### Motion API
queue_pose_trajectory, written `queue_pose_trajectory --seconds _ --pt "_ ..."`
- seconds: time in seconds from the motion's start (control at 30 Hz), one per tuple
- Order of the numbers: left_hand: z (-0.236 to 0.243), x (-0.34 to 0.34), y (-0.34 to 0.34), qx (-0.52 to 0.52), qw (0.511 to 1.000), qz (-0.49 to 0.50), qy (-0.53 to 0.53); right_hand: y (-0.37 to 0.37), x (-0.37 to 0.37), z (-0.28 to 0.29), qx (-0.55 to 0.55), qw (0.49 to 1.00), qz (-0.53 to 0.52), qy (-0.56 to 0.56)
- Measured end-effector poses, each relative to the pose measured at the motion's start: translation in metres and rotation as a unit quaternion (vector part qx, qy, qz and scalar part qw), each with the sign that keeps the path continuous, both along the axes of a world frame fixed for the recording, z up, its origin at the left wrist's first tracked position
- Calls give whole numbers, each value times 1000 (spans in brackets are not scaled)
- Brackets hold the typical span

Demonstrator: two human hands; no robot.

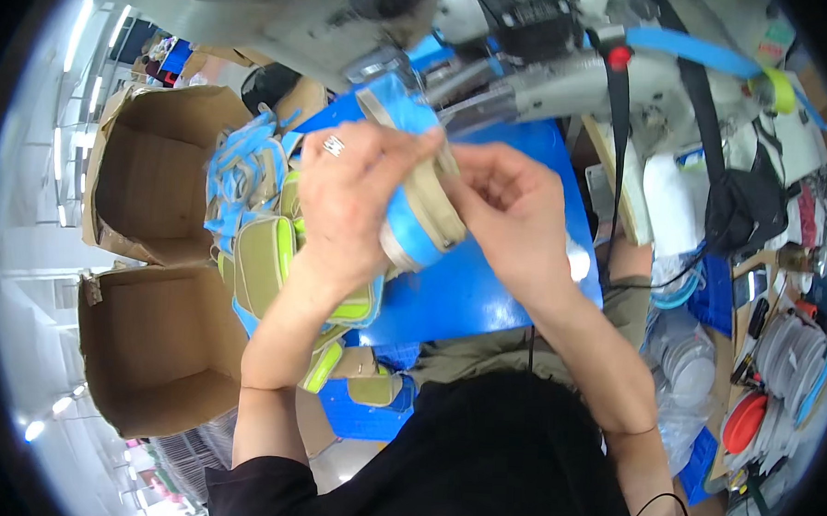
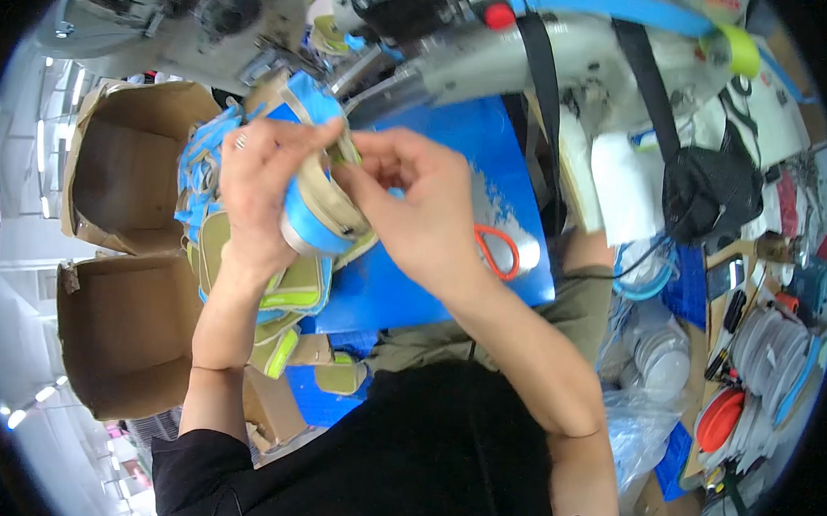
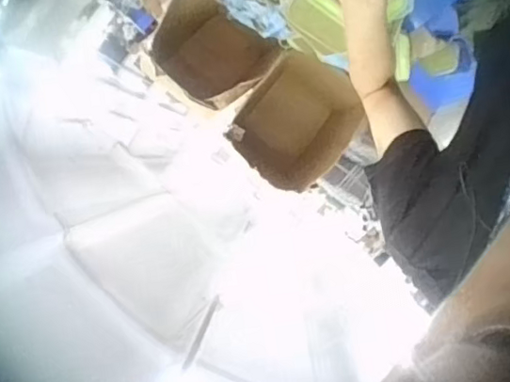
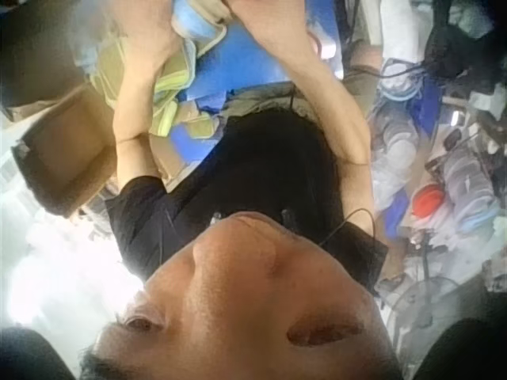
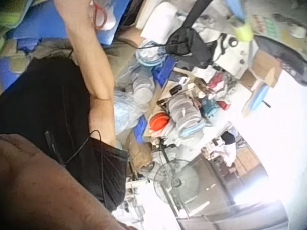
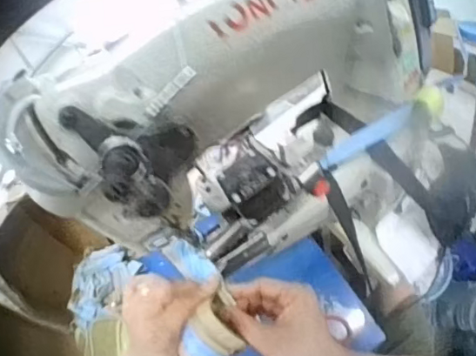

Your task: The person sews blue fabric onto the edges of green mesh face masks using a sewing machine. They repeatedly guide the mask under the needle, stitch the perimeter, and then use scissors to trim the excess thread. The finished masks are placed into a cardboard box.

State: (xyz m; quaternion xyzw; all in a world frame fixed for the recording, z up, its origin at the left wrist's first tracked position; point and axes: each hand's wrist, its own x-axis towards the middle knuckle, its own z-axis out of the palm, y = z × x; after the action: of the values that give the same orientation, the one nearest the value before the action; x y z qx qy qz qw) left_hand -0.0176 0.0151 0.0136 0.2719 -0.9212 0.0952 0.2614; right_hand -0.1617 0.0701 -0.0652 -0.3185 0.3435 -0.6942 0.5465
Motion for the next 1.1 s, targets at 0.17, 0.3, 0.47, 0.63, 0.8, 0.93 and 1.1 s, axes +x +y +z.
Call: queue_pose_trajectory --seconds 0.17,0.3,0.47,0.63,0.8,0.93,1.1 --pt "1 1 -15 -56 998 0 -6 -16 3 3 11 998 -26 47" --pt "-8 8 -26 -95 995 -26 7 -26 7 4 10 998 -40 46" --pt "-15 17 -25 167 958 -14 234 -26 6 -3 -18 996 -43 77" --pt "-17 17 -25 308 876 -3 370 -25 7 -11 -41 984 -82 151" --pt "-22 18 -22 186 933 -36 306 -24 12 -13 -55 983 -88 151" --pt "-18 17 -21 -39 985 -122 114 -24 14 -15 -48 975 -113 188" --pt "-15 14 -16 -90 986 -125 58 -20 17 -9 -49 969 -143 197"
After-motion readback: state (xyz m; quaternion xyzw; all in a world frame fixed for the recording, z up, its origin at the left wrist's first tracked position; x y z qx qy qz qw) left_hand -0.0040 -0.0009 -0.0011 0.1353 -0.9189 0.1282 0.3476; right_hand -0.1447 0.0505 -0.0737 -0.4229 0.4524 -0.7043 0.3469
